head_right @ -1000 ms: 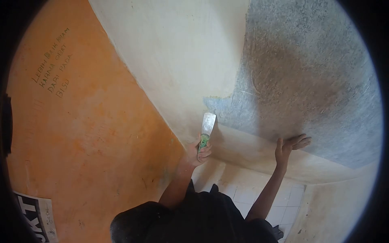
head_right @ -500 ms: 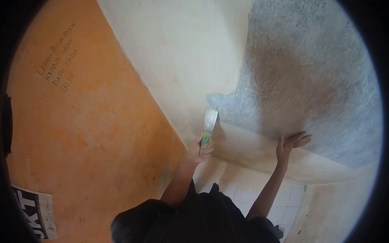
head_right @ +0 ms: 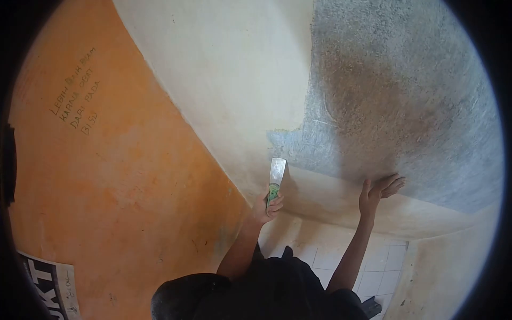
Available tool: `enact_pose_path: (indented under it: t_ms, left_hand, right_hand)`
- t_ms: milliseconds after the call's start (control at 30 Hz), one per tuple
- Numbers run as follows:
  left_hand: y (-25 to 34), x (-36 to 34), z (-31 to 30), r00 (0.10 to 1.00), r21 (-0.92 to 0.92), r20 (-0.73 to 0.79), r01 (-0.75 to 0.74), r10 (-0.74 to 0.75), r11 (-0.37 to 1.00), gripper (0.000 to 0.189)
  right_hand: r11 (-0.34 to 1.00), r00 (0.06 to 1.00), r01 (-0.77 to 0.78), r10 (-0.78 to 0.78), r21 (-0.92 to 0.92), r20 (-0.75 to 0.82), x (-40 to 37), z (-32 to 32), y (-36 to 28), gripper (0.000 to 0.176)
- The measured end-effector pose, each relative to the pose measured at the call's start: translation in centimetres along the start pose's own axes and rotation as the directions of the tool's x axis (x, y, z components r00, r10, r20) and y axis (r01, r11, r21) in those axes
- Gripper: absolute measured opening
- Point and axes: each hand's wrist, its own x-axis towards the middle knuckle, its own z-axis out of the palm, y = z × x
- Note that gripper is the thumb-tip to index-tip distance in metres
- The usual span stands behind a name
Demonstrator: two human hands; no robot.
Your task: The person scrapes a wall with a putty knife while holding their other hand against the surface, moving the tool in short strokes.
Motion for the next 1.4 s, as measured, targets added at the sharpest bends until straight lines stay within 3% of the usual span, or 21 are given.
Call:
enact_pose_path:
  t_ms: [200,267,300,367,400,433,467,500,567,600,667,733,800,867,933,1000,1133,1200,1233,1300,1400]
  left_hand:
    - [3.3,0.3,5.1,0.992,0.192,0.123,-0.039,0.016,0.981,0.063]
    - [4.4,1.0,6.1,0.991,0.446,0.107,-0.123,0.083,0.887,0.062]
    - [4.2,0.5,6.9,0.991,0.455,0.110,-0.123,0.081,0.882,0.062]
    - [3.1,-0.9,8.4,0.902,0.853,-0.016,-0.213,0.431,0.477,0.060]
    - [2.6,-1.3,8.7,0.906,0.857,-0.017,-0.204,0.423,0.472,0.060]
    - [1.7,-1.7,8.7,0.842,0.914,-0.012,-0.209,0.539,0.348,0.055]
    - [1.1,-1.8,8.6,0.764,0.956,0.010,-0.196,0.645,0.218,0.051]
    - [0.8,-1.4,8.3,0.768,0.958,0.005,-0.187,0.641,0.217,0.051]
    - [0.6,-0.4,7.8,0.551,0.928,0.331,-0.339,0.766,-0.156,0.038]
    - [1.3,-0.5,8.0,0.554,0.929,0.330,-0.333,0.764,-0.160,0.038]
    - [3.5,-1.2,8.9,0.724,0.924,0.380,-0.275,0.576,-0.265,0.028]
    - [6.5,-2.3,12.9,0.685,0.878,0.464,-0.274,0.562,-0.392,0.024]
    - [10.2,-3.4,17.4,0.626,0.828,0.538,-0.268,0.565,-0.492,0.028]
    - [14.3,-3.6,20.9,0.378,0.684,0.720,-0.249,0.581,-0.686,0.023]
    - [18.8,-3.4,25.0,0.103,0.472,0.881,-0.142,0.461,-0.870,0.032]
    - [21.1,-1.8,28.4,-0.226,0.314,0.921,-0.051,0.317,-0.948,0.039]
    - [24.8,1.4,28.5,-0.291,0.148,0.941,-0.113,0.175,-0.982,0.044]
    - [25.5,1.2,28.1,-0.168,0.064,0.984,0.062,0.053,-0.996,0.046]
    - [25.7,1.5,28.0,-0.189,0.042,0.982,0.055,0.031,-0.998,0.047]
    - [25.6,1.5,27.9,-0.182,0.059,0.982,0.072,0.045,-0.996,0.046]
    - [25.8,1.2,27.9,-0.176,0.040,0.984,0.104,0.021,-0.994,0.045]
  right_hand:
    - [0.986,0.982,-0.134,0.145,0.095,-0.123,-0.8,2.9,-6.2,0.092]
    - [0.963,0.966,-0.160,0.198,0.217,-0.169,-1.0,3.4,-8.7,0.092]
    - [0.961,0.963,-0.162,0.203,0.223,-0.176,-1.5,3.7,-10.3,0.092]
    - [0.949,0.971,-0.151,0.195,0.278,-0.135,-3.6,4.1,-13.5,0.077]
    - [0.917,0.996,-0.083,0.074,0.390,0.039,-6.0,4.4,-14.6,0.068]
    - [0.862,0.978,-0.041,-0.070,0.505,0.199,-8.4,4.9,-15.5,0.058]
    - [0.863,0.978,-0.052,-0.059,0.503,0.202,-9.9,5.4,-16.6,0.058]
    - [0.790,0.953,-0.202,0.021,0.579,0.304,-11.2,5.9,-17.9,0.050]
    - [0.577,0.851,-0.480,0.124,0.661,0.510,-13.0,6.7,-20.0,0.035]
    - [0.443,0.778,-0.604,0.148,0.662,0.611,-13.4,6.9,-20.5,0.029]
    - [0.458,0.802,-0.565,0.112,0.686,0.586,-11.6,6.7,-20.0,0.025]
    - [0.477,0.827,-0.522,0.081,0.707,0.557,-10.4,6.4,-20.3,0.023]
    - [0.107,0.753,-0.658,0.136,0.746,0.644,-10.4,6.2,-21.2,0.023]
    - [0.123,0.705,-0.709,0.169,0.695,0.689,-10.7,6.1,-20.6,0.024]
    - [0.135,0.660,-0.750,0.199,0.647,0.724,-11.0,6.4,-20.0,0.026]
    - [0.320,0.663,-0.732,0.131,0.602,0.737,-11.8,6.6,-19.3,0.027]
    - [0.341,0.614,-0.766,0.134,0.546,0.778,-11.8,6.5,-18.8,0.027]
    - [0.352,0.656,-0.722,0.073,0.596,0.751,-11.2,6.4,-19.0,0.028]
    - [0.351,0.651,-0.728,0.087,0.589,0.754,-10.9,6.5,-19.2,0.028]
    - [0.639,0.813,-0.481,0.068,0.601,0.578,-9.9,6.7,-19.4,0.028]
    - [0.764,0.826,-0.426,0.109,0.485,0.553,-10.6,7.3,-19.1,0.027]
